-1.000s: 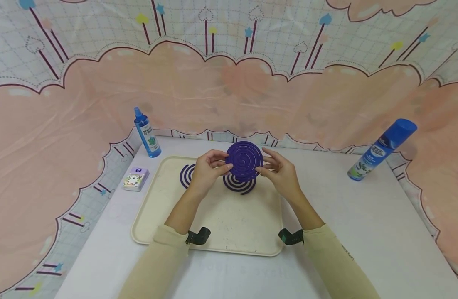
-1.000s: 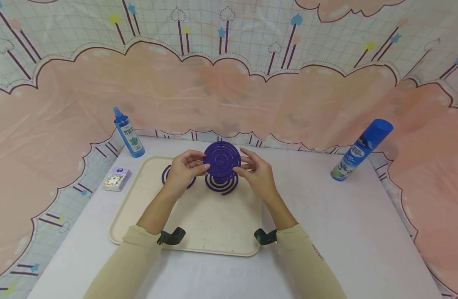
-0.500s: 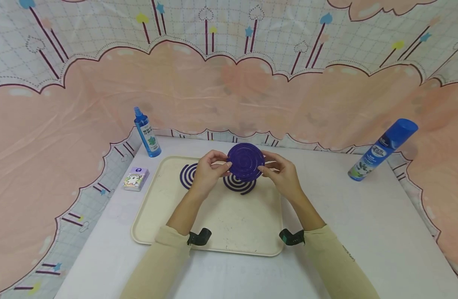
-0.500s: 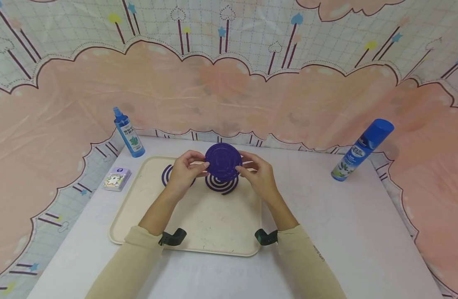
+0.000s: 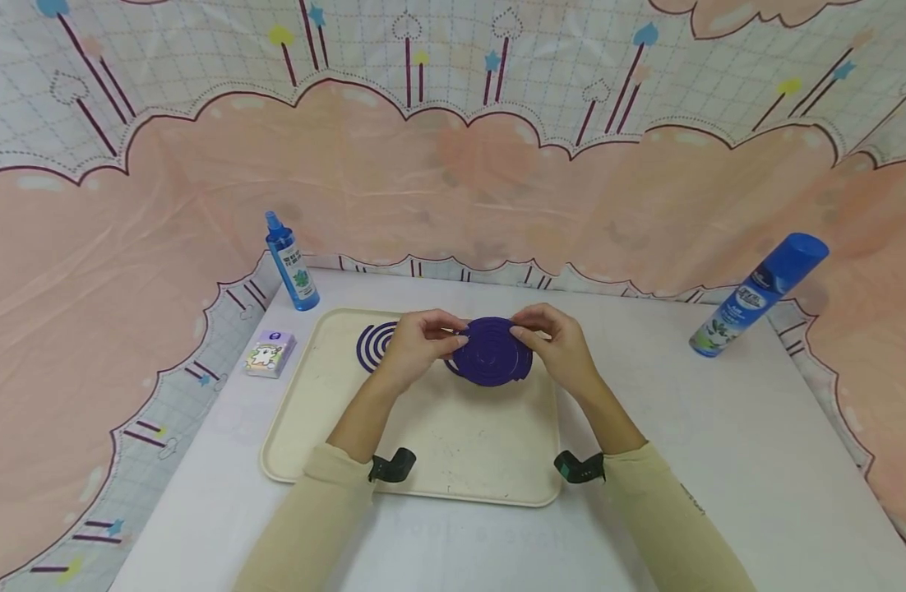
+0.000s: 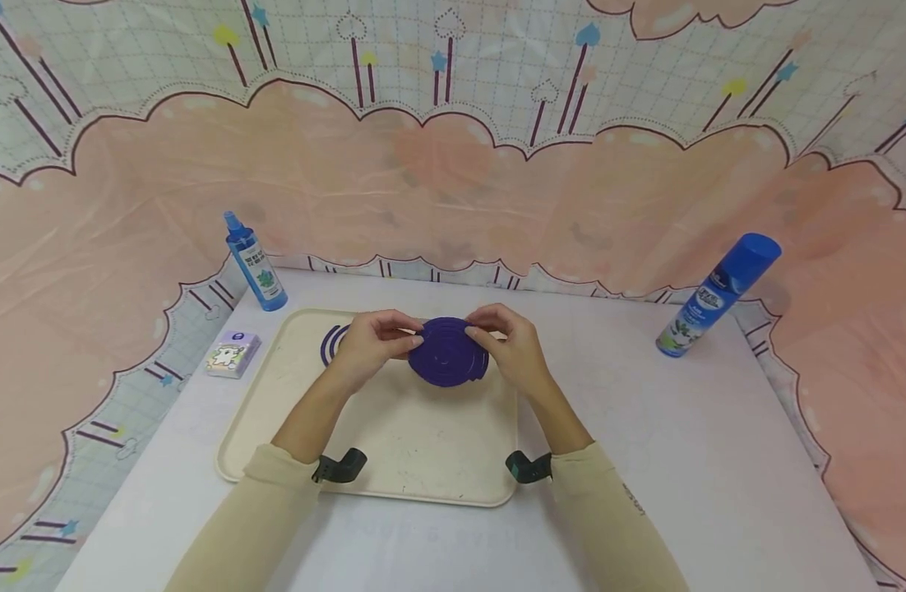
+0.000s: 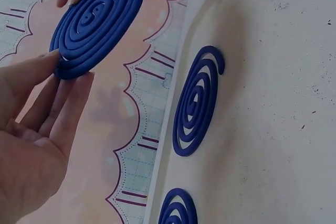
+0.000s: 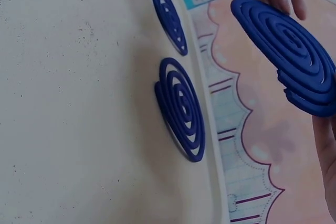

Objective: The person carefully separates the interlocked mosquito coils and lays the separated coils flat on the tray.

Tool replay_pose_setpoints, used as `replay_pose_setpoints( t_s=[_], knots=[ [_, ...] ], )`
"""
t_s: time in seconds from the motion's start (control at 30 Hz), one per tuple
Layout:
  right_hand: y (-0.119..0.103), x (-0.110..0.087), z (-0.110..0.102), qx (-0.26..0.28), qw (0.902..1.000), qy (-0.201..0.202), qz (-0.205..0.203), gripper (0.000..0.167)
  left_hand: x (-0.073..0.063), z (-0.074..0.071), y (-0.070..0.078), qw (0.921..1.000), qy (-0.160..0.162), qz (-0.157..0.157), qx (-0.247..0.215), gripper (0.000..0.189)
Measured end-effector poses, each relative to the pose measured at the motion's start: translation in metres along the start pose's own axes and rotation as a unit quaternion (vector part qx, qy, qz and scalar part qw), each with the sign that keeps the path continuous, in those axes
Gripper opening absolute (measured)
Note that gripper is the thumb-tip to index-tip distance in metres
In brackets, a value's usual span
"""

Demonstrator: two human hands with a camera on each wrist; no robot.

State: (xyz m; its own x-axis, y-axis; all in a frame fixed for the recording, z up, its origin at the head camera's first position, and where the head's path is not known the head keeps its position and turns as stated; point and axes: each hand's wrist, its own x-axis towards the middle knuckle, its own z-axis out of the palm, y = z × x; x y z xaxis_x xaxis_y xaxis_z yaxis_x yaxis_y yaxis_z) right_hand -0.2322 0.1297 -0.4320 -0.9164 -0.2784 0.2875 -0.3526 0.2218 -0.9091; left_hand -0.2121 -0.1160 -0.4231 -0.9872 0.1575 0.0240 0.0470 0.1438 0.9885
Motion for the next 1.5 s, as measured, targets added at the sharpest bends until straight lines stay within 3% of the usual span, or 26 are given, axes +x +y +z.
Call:
replay_pose_setpoints(
  t_s=[0.17,0.53,0.73,1.03,1.5],
  knots=[
    [-0.0002,0.0008,0.0001,0.004,1.0000,-0.002,-0.003,0.016,-0.0009,0.0003,-0.0018,0.9998,-0.017,-0.002,0.010,0.020],
    [0.0053,-0.0018,0.0006,0.045,0.9990,-0.005,-0.003,0.025,-0.0022,-0.0070,-0.0006,0.9977,0.043,0.007,-0.052,0.021],
    [0.0039,-0.0023,0.0022,0.076,0.9971,0.000,0.005,0.040,-0.0035,-0.0088,-0.0030,0.9965,0.045,0.007,-0.070,0.022],
    [0.0066,-0.0048,0.0046,0.102,0.9943,0.033,0.002,0.037,-0.0063,-0.0067,-0.0030,0.9955,0.041,0.012,-0.085,0.023],
    [0.0063,-0.0057,0.0044,0.054,0.9980,0.032,0.009,0.031,-0.0056,-0.0067,-0.0055,0.9925,0.028,0.011,-0.118,0.027]
  ],
)
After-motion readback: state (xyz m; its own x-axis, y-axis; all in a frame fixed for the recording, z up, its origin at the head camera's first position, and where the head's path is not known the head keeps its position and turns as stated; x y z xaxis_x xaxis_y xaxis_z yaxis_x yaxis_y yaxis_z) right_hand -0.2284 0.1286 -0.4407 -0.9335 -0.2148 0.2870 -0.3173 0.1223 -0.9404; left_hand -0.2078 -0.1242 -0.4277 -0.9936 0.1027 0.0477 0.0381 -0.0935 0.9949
